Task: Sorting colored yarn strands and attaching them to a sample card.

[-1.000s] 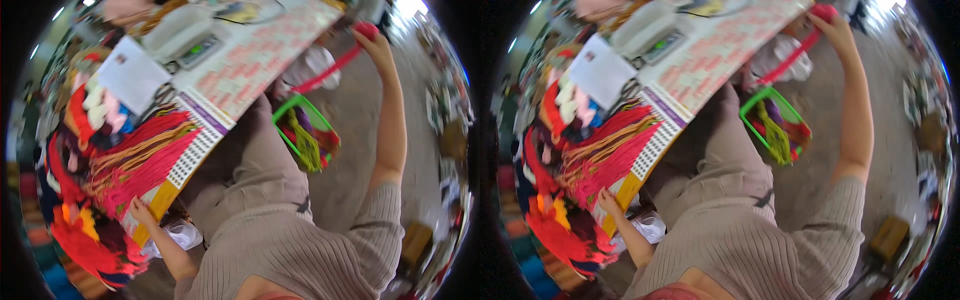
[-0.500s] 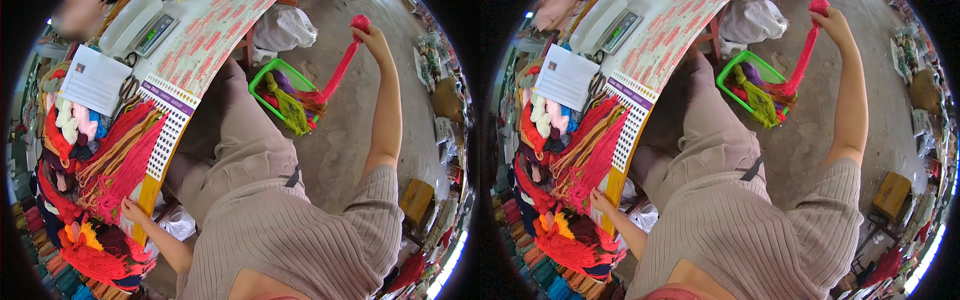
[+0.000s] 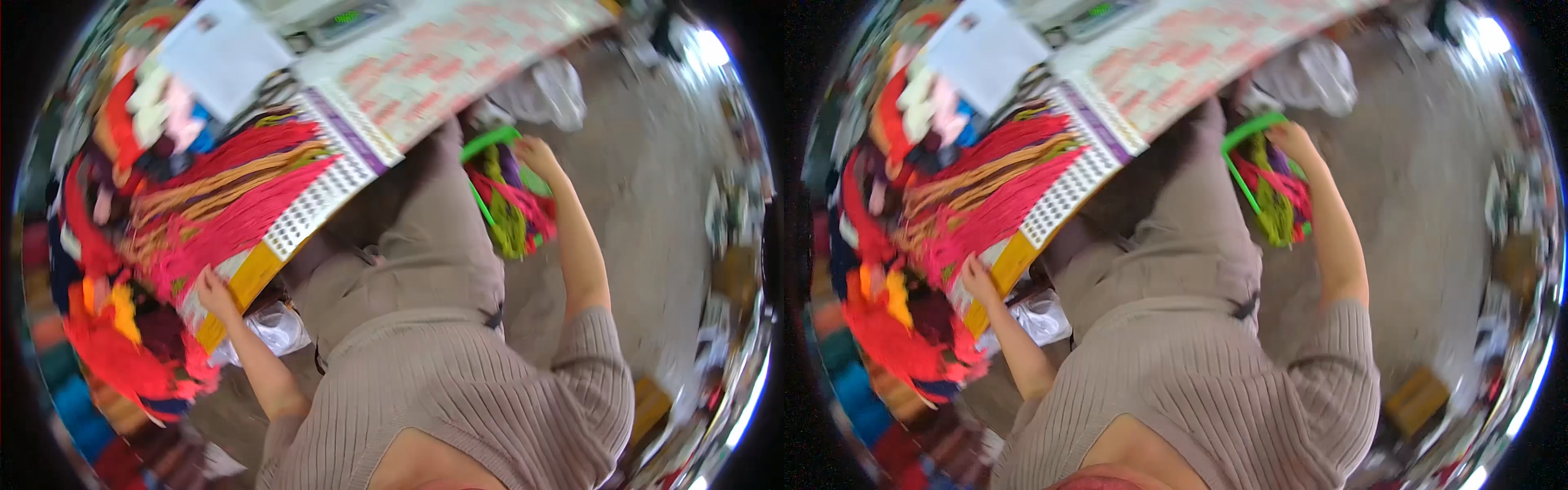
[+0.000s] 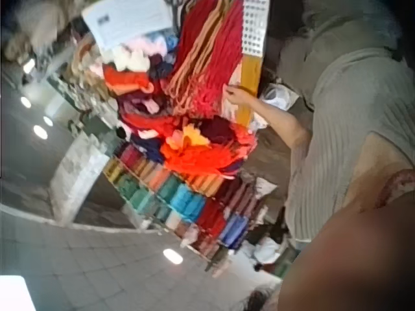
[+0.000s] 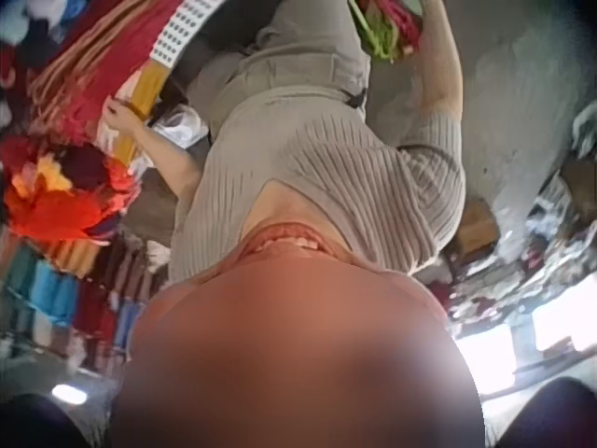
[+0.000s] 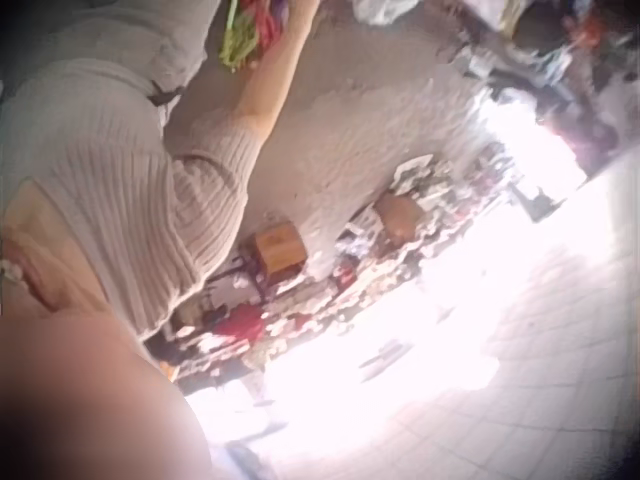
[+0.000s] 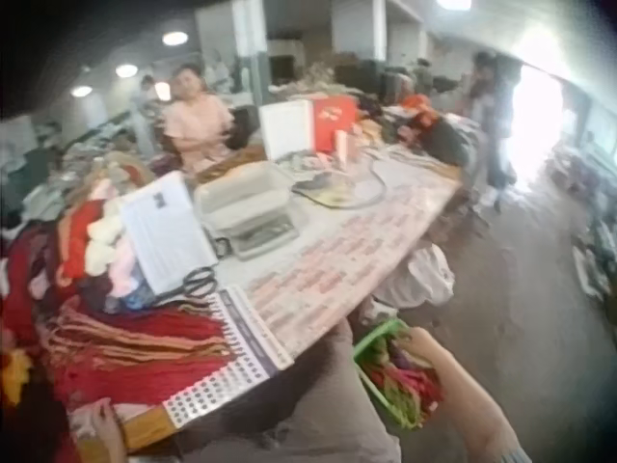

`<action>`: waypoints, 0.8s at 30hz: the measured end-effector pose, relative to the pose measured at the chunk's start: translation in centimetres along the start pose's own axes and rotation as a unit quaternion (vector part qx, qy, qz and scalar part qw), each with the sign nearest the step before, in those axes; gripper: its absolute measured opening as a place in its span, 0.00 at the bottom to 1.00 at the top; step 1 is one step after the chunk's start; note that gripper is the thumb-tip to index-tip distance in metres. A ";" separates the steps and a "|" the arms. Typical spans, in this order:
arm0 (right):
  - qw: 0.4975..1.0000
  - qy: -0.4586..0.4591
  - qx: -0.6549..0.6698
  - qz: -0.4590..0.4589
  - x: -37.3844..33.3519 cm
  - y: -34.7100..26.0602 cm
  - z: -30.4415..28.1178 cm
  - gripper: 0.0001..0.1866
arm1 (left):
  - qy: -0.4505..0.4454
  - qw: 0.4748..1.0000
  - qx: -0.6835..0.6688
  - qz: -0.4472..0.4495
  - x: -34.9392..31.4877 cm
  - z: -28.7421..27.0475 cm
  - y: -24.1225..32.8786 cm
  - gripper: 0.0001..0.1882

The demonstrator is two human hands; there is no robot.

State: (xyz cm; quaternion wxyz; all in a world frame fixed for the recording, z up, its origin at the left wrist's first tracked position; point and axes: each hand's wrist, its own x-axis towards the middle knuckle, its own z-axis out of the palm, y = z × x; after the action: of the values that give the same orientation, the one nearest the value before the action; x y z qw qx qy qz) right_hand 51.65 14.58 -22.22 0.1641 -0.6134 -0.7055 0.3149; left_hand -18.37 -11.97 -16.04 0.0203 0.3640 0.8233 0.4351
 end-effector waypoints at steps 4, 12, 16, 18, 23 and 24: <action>0.996 0.022 -0.015 -0.083 -1.6 2.8 -1.3 0.10 | -0.023 0.999 0.037 -0.013 -0.7 2.8 3.0 0.14; 0.977 -0.191 0.092 0.035 1.1 -2.8 4.5 0.16 | 0.091 0.975 -0.196 -0.058 0.8 -3.6 3.7 0.09; 0.975 -0.208 0.071 0.023 1.9 -7.3 4.3 0.16 | 0.256 0.962 -0.006 0.094 8.4 -13.0 4.2 0.09; 0.978 -0.195 0.068 0.020 2.5 -6.6 4.4 0.16 | 0.335 0.925 0.077 0.161 13.9 -18.3 3.4 0.11; 0.973 -0.217 0.072 0.035 0.8 -5.5 4.6 0.15 | 0.388 0.885 0.249 0.072 24.7 -28.8 2.1 0.14; 0.974 -0.210 0.072 0.040 -0.1 -5.2 4.5 0.15 | 0.369 0.893 0.252 0.043 26.4 -29.5 2.7 0.17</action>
State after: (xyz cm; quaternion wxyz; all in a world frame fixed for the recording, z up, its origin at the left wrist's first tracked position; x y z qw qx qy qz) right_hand 44.88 13.14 -22.22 0.0434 -0.5481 -0.6747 0.4924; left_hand -46.49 -15.37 11.73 -0.3966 0.2051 0.8371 0.3161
